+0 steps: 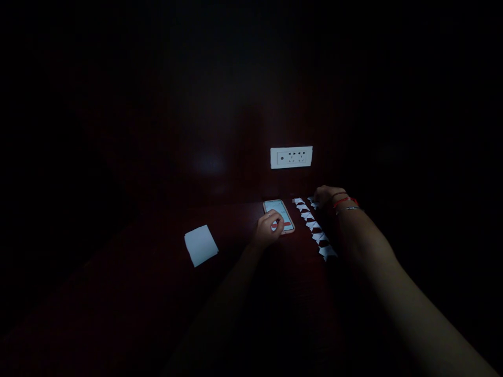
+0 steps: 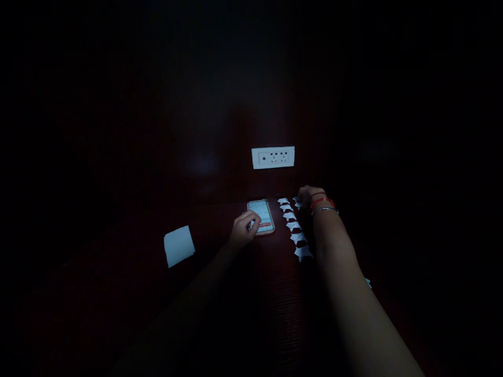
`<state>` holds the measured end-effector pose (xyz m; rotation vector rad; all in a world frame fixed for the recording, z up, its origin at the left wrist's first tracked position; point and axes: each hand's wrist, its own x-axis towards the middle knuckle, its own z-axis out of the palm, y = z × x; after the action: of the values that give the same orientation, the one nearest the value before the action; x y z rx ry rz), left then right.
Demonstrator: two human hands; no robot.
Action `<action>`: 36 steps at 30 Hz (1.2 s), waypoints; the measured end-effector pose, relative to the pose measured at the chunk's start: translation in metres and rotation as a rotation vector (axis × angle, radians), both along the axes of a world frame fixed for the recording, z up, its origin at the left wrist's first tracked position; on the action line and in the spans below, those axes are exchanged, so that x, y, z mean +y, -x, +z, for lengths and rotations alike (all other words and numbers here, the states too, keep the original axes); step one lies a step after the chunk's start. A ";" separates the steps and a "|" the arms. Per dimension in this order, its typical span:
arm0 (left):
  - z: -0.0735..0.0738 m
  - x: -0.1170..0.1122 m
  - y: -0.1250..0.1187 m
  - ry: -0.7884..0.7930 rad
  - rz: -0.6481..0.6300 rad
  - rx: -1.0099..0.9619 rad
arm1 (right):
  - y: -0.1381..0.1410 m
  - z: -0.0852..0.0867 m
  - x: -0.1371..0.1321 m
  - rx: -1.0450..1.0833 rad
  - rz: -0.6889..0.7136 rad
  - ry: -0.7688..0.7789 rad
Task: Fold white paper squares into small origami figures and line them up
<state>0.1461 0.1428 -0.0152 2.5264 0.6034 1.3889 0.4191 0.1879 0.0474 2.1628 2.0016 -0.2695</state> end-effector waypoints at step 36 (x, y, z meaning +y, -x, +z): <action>0.003 -0.006 -0.007 -0.114 -0.080 0.136 | 0.072 0.000 -0.134 -0.039 0.458 0.155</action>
<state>0.1533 0.1367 -0.0127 2.7196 0.4525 1.2663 0.3474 0.0544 0.0470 1.5524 2.2927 -0.2973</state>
